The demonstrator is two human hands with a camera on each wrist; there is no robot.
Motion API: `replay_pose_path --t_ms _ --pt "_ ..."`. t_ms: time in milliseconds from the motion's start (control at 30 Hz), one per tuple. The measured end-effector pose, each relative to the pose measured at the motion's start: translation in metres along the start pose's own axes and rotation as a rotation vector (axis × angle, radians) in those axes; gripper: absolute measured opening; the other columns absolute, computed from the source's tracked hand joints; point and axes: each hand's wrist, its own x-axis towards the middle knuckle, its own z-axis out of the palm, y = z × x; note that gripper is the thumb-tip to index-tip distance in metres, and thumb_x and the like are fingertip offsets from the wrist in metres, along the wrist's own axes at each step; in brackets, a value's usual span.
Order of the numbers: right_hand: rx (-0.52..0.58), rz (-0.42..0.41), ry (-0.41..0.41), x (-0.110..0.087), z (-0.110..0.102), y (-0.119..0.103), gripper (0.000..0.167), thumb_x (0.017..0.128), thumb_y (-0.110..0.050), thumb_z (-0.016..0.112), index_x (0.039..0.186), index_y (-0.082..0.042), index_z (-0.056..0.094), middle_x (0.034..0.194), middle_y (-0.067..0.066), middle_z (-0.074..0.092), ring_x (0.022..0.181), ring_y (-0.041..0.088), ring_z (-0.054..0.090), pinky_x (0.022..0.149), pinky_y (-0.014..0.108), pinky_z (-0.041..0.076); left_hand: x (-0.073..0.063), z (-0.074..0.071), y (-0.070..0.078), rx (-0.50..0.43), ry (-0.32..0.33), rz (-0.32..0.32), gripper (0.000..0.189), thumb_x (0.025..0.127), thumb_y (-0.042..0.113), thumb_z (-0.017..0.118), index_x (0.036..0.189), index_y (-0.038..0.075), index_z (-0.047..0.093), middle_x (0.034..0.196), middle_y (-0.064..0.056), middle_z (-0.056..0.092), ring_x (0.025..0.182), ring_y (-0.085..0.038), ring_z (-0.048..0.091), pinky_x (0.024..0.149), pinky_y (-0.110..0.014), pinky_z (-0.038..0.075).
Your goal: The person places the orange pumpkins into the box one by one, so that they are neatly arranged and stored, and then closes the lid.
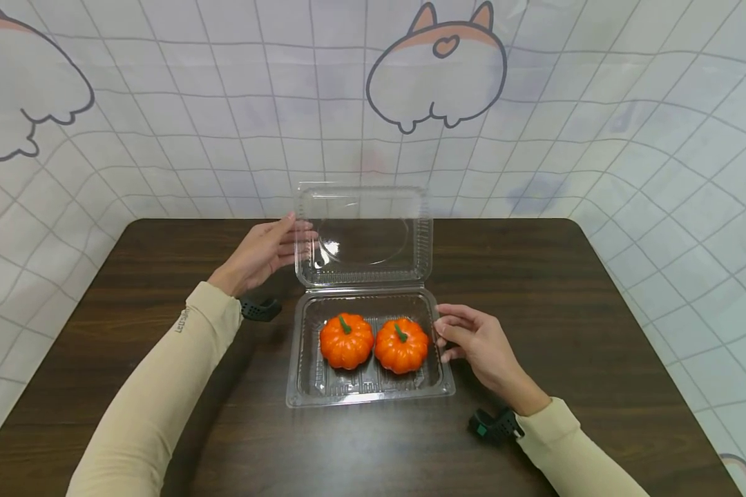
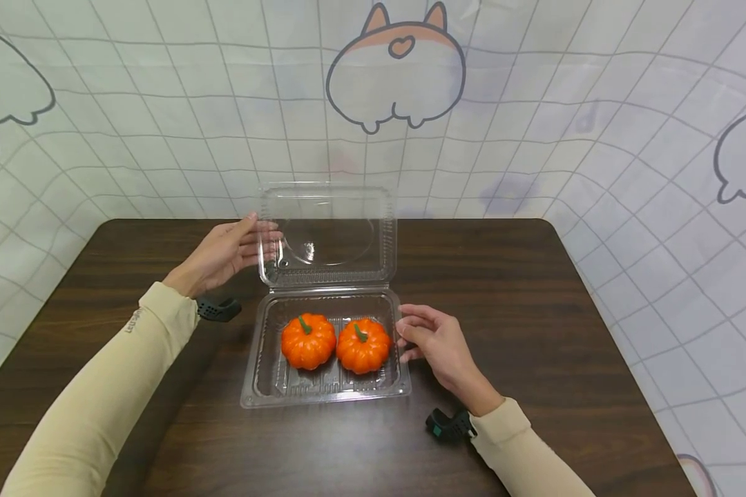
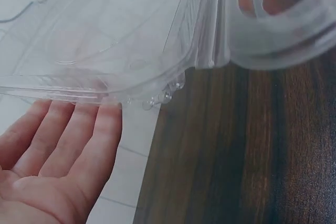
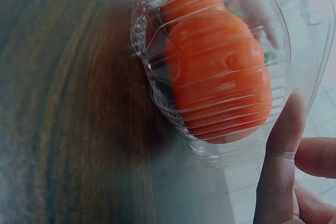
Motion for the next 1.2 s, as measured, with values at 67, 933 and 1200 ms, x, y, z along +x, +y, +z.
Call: replay_pose_path --t_ms 67,933,1200 --pt "-0.005 0.001 0.001 0.001 0.0 0.001 0.048 0.1 -0.009 0.066 0.143 0.006 0.051 0.098 -0.004 0.071 0.078 0.01 0.066 0.067 0.026 0.064 -0.001 0.001 0.002 -0.012 0.014 -0.003 0.073 0.106 0.054 0.045 0.153 -0.003 0.043 0.156 -0.026 0.049 0.137 -0.028 0.06 0.103 -0.028 0.058" --pt "0.008 -0.047 -0.011 0.004 0.003 0.004 0.046 0.101 -0.008 0.066 0.141 0.01 0.052 0.097 -0.005 0.074 0.082 0.009 0.071 0.069 0.026 0.064 -0.02 0.007 0.027 0.055 -0.023 0.042 0.083 0.105 0.065 0.032 0.147 -0.005 0.049 0.15 -0.024 0.056 0.143 -0.037 0.054 0.114 -0.037 0.05" --pt "0.0 -0.05 -0.003 0.003 0.004 0.003 0.045 0.101 -0.008 0.066 0.14 0.009 0.052 0.098 -0.003 0.074 0.083 0.01 0.071 0.069 0.027 0.064 -0.033 0.004 0.046 0.213 -0.139 0.026 0.098 0.1 0.076 0.022 0.147 -0.005 0.052 0.155 -0.023 0.052 0.148 -0.039 0.048 0.126 -0.049 0.036"
